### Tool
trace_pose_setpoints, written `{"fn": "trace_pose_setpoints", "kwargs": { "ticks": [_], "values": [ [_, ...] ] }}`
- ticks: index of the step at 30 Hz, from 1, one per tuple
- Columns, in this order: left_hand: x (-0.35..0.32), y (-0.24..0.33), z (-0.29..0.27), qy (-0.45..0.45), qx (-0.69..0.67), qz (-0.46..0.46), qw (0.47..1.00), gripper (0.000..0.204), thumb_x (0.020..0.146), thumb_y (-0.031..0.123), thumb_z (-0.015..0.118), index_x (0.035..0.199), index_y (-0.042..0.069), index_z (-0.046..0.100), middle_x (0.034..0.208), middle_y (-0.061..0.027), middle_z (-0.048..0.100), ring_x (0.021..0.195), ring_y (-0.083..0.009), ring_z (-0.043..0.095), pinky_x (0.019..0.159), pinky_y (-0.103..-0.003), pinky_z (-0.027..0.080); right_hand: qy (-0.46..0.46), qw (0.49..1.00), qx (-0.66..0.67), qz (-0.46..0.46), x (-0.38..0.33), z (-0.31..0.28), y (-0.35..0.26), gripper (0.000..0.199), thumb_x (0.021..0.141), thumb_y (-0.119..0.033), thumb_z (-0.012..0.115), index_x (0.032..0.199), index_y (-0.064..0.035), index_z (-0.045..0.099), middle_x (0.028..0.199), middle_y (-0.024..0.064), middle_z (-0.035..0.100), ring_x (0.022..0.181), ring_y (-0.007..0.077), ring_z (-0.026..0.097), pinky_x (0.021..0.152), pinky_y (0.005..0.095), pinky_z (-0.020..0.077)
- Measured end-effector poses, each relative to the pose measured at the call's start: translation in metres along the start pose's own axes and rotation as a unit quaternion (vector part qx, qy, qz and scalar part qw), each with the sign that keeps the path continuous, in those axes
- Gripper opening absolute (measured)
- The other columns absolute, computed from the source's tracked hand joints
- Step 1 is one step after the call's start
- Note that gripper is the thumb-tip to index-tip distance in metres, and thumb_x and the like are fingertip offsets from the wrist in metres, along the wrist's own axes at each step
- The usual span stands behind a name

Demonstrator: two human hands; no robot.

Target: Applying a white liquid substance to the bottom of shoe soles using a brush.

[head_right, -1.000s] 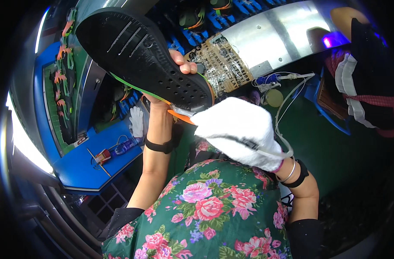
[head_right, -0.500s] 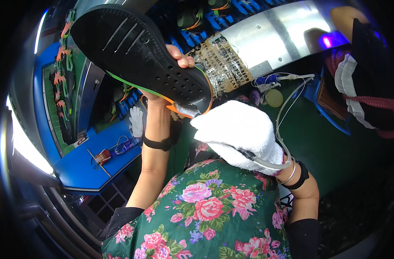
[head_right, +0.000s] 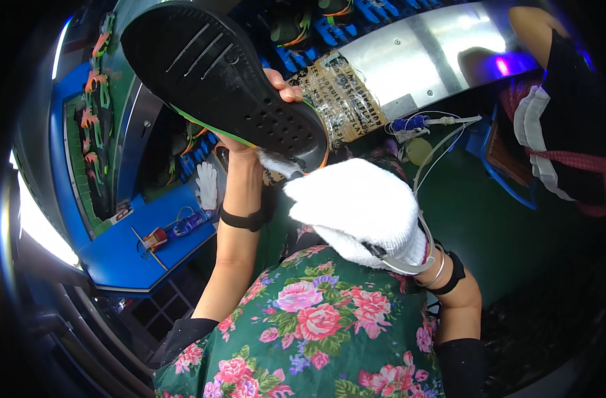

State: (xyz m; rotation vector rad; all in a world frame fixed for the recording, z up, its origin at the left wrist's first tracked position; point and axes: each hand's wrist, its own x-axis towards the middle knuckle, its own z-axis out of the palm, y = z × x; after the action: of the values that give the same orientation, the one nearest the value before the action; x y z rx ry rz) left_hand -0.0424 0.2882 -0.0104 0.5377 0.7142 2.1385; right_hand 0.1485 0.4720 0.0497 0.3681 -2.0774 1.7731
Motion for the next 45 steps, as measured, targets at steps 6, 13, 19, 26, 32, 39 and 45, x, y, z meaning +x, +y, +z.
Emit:
{"fn": "trace_pose_setpoints", "kwargs": {
  "ticks": [6, 13, 19, 26, 32, 39, 45],
  "values": [
    [-0.001, -0.006, 0.006, 0.01, -0.019, -0.006, 1.0, 0.094, 0.089, 0.081, 0.056, 0.131, -0.002, 0.059, 0.12, -0.0171, 0.063, 0.11, -0.0307, 0.063, 0.102, -0.048, 0.05, 0.012, 0.999, 0.012, -0.034, 0.002, 0.008, -0.001, 0.026, 0.074, 0.0, 0.084, 0.098, -0.0075, 0.08, 0.101, 0.0109, 0.08, 0.088, 0.0276, 0.076, 0.078, 0.0366, 0.0596],
    [-0.002, -0.005, 0.006, 0.01, 0.027, -0.002, 1.0, 0.081, 0.092, 0.071, 0.062, 0.13, -0.001, 0.061, 0.118, -0.0182, 0.064, 0.106, -0.0313, 0.063, 0.099, -0.045, 0.049, -0.014, 0.999, 0.001, 0.028, -0.01, -0.001, 0.001, 0.031, 0.08, -0.001, 0.082, 0.11, -0.0083, 0.081, 0.109, 0.0078, 0.079, 0.097, 0.0262, 0.075, 0.084, 0.0368, 0.0591],
    [0.002, -0.01, 0.018, 0.015, -0.021, 0.011, 1.0, 0.074, 0.095, 0.066, 0.061, 0.126, 0.0, 0.063, 0.116, -0.0193, 0.065, 0.104, -0.0313, 0.064, 0.098, -0.045, 0.048, 0.032, 0.996, 0.057, 0.053, -0.003, -0.004, -0.002, 0.027, 0.076, 0.004, 0.081, 0.102, -0.0069, 0.08, 0.104, 0.0097, 0.079, 0.092, 0.0261, 0.075, 0.08, 0.035, 0.0595],
    [0.003, -0.007, 0.03, 0.05, 0.001, 0.007, 0.999, 0.068, 0.098, 0.062, 0.058, 0.122, -0.002, 0.064, 0.115, -0.0189, 0.065, 0.1, -0.0302, 0.066, 0.096, -0.045, 0.049, 0.023, 0.999, -0.015, 0.027, -0.01, -0.002, 0.004, 0.024, 0.075, 0.001, 0.082, 0.098, -0.0052, 0.08, 0.1, 0.0106, 0.079, 0.085, 0.0247, 0.075, 0.076, 0.034, 0.0598],
    [0.01, -0.009, 0.029, 0.007, -0.012, -0.006, 1.0, 0.069, 0.098, 0.062, 0.059, 0.12, -0.004, 0.064, 0.112, -0.0168, 0.065, 0.097, -0.0292, 0.067, 0.09, -0.043, 0.052, 0.042, 0.991, 0.101, 0.084, -0.01, -0.012, 0.009, 0.02, 0.077, 0.002, 0.08, 0.096, -0.0034, 0.08, 0.099, 0.0114, 0.079, 0.085, 0.0239, 0.075, 0.076, 0.0337, 0.0598],
    [0.006, -0.012, 0.016, -0.007, -0.041, -0.077, 0.996, 0.104, 0.081, 0.087, 0.046, 0.14, 0.001, 0.053, 0.116, -0.0231, 0.065, 0.099, -0.0347, 0.069, 0.088, -0.048, 0.057, -0.062, 0.997, 0.018, -0.04, -0.014, -0.003, 0.017, 0.027, 0.079, -0.001, 0.078, 0.106, -0.0076, 0.08, 0.107, 0.008, 0.079, 0.09, 0.0259, 0.074, 0.078, 0.034, 0.0595],
    [0.004, -0.016, 0.025, 0.037, -0.115, -0.165, 0.979, 0.133, 0.07, 0.105, 0.026, 0.151, 0.002, 0.044, 0.126, -0.0288, 0.064, 0.101, -0.0406, 0.072, 0.084, -0.054, 0.063, -0.075, 0.996, -0.005, -0.046, -0.006, -0.011, 0.022, 0.028, 0.079, -0.007, 0.081, 0.107, -0.0053, 0.079, 0.102, 0.0078, 0.079, 0.089, 0.0257, 0.075, 0.076, 0.0342, 0.0605]
  ]
}}
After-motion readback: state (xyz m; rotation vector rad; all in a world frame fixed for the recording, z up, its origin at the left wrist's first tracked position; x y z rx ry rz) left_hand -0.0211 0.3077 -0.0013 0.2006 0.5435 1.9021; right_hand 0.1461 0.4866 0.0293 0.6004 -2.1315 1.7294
